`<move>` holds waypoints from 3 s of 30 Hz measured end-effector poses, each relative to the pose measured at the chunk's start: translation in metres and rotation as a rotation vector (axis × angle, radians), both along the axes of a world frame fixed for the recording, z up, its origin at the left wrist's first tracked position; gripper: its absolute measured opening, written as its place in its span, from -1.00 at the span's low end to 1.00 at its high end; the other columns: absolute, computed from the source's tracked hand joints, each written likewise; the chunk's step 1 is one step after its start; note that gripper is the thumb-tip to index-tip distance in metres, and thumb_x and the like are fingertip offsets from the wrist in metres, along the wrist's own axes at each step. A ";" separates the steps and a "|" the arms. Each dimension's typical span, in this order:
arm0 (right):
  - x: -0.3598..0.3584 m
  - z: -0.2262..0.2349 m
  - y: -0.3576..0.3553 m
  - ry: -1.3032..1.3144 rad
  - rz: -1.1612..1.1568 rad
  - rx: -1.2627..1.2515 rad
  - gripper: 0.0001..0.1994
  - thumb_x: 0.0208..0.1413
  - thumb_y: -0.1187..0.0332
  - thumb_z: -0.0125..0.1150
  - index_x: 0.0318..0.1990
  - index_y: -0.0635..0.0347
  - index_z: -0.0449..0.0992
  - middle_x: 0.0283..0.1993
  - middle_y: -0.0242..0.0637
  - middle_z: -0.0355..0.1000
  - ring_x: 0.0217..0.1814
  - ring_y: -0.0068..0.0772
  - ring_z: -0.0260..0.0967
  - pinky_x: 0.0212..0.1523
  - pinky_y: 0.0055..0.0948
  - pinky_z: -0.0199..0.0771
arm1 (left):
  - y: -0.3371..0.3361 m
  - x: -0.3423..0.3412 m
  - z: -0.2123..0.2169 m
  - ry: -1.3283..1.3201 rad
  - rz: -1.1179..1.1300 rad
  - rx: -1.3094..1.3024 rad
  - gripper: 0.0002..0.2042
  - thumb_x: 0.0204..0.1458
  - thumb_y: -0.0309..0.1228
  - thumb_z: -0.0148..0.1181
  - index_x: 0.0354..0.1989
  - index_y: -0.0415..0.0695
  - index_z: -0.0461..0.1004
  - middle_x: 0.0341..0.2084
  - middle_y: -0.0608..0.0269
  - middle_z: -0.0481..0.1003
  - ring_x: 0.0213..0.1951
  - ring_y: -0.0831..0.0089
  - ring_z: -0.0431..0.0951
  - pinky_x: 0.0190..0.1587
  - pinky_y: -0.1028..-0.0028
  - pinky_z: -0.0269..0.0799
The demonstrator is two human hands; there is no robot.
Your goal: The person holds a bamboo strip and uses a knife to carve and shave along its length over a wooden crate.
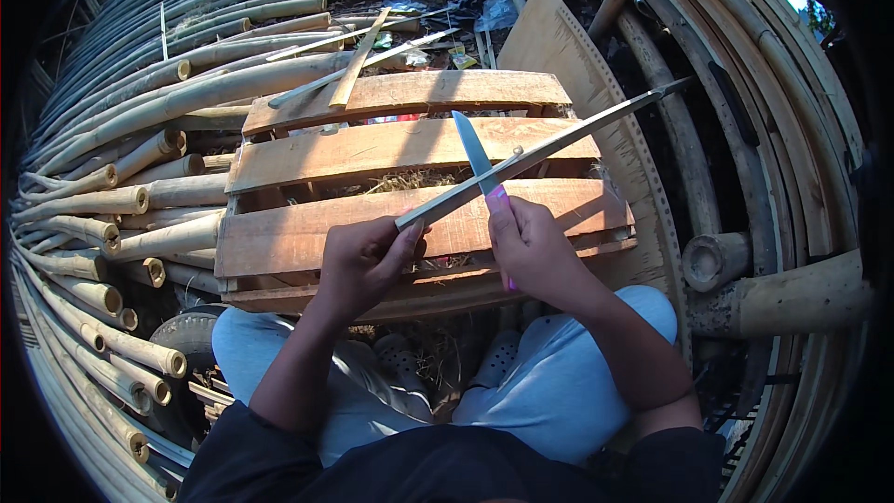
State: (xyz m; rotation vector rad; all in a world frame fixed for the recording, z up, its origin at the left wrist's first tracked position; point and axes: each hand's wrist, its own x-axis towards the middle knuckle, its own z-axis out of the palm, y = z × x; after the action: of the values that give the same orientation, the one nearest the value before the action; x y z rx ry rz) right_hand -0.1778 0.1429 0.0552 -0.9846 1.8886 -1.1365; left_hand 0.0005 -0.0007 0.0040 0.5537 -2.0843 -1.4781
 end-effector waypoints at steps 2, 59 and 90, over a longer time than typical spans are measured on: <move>-0.002 0.005 -0.003 0.046 -0.009 -0.027 -0.53 0.49 0.01 -0.12 -0.43 0.13 0.28 -0.67 -0.49 0.14 -0.76 -0.68 0.07 -0.74 -0.54 0.18 | 0.000 0.000 -0.005 0.008 0.003 -0.045 -0.81 0.30 -0.44 0.18 -0.15 -0.32 0.64 -0.51 0.21 0.64 -0.46 0.64 0.61 -0.36 0.55 0.52; -0.002 -0.011 -0.022 0.049 -0.170 -0.143 -0.59 0.51 0.14 -0.12 -0.35 0.27 0.37 -0.60 -0.44 0.21 -0.57 -0.63 0.16 -0.50 -0.47 0.20 | 0.006 -0.005 -0.009 0.172 0.048 0.077 -0.82 0.32 -0.48 0.14 -0.07 -0.24 0.65 -0.40 0.19 0.69 -0.42 0.58 0.66 -0.32 0.56 0.56; 0.032 0.005 -0.013 -0.118 -0.265 -0.053 -0.60 0.49 0.18 -0.09 -0.32 0.36 0.34 -0.54 -0.07 0.35 -0.50 -0.30 0.37 -0.38 -0.19 0.35 | 0.003 -0.001 -0.005 0.034 -0.046 -0.240 -0.84 0.24 -0.50 0.22 -0.05 -0.21 0.61 -0.42 0.09 0.67 -0.33 0.30 0.74 -0.31 0.41 0.58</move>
State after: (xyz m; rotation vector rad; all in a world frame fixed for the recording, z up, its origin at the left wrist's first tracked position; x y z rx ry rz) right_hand -0.1458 0.1294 0.0604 -0.6917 1.9416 -1.3726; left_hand 0.0000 0.0020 -0.0010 0.3884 -2.2201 -1.2287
